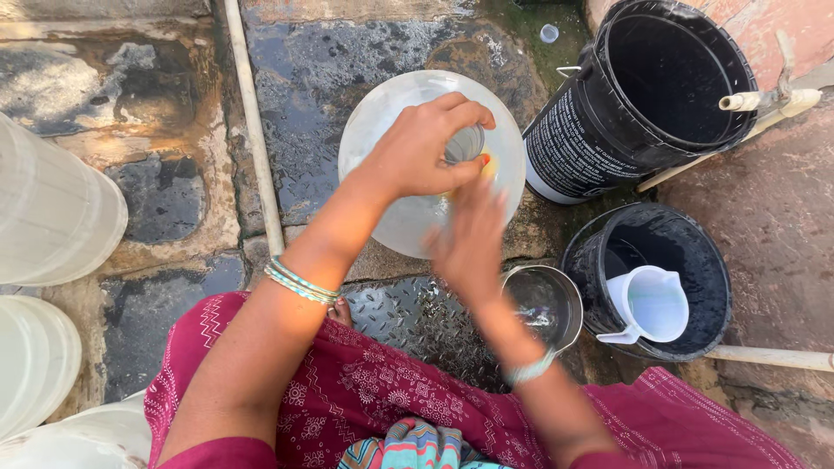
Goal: The person scrubs the inside of a large plastic water dispenser with a toothbrush, then scrubs the exterior with a yellow sponge. The person rinses the dispenser by pouring water into it and shaking it, then pours the water out and places the dispenser upright.
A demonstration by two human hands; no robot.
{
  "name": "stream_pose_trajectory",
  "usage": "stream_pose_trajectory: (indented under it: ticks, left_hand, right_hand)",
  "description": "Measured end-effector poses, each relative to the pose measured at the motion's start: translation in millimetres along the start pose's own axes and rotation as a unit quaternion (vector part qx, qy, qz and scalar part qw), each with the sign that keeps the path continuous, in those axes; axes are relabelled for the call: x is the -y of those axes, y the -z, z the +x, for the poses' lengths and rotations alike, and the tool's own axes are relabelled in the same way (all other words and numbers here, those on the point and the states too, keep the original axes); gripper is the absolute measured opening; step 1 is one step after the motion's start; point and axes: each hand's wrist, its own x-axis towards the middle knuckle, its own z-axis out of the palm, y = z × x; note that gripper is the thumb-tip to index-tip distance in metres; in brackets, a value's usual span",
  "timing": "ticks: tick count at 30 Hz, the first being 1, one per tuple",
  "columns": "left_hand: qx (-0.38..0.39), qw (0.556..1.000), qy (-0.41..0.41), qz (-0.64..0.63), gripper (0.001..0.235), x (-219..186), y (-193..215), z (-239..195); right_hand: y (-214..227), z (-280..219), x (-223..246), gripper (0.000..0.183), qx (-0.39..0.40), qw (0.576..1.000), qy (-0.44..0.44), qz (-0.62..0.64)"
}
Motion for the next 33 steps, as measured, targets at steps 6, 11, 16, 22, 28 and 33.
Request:
stream_pose_trajectory:
  ticks: [6,11,16,22,28,33]
  left_hand:
    - [-0.061,0.993,-0.018,0.096,0.037,-23.0,-36.9,7.0]
    - [-0.075,0.990,0.032,0.119,0.036,-36.6,-60.1,2.1]
    - [-0.111,0.984,-0.007,0.142,0.034,-2.0,-30.0,5.4]
    - [-0.095,0.994,-0.015,0.050,0.035,23.8,12.5,-2.1]
    - [-0.055,0.998,-0.037,0.012,0.028,7.6,2.5,5.9]
    - [-0.107,0.966,0.052,0.230,0.038,-6.0,-3.0,3.7]
  right_hand:
    - [-2.6,22.2,70.0,0.088,0.102,0.990,0.005,0.099]
    - [-35.7,100.9,78.1,0.084,0.036,0.999,-0.012,-0.037]
    - [-43.7,32.5,75.8,0.078,0.047,0.995,0.079,0.046]
    - [-36.3,-9.6,-13.4,0.090,-0.081,0.995,0.026,0.045]
    - [-28.7,11.0,-41.5,0.087,-0.102,0.976,-0.127,0.144]
    - [-50.1,-36.9,9.6,0.101,-0.040,0.996,0.072,-0.041]
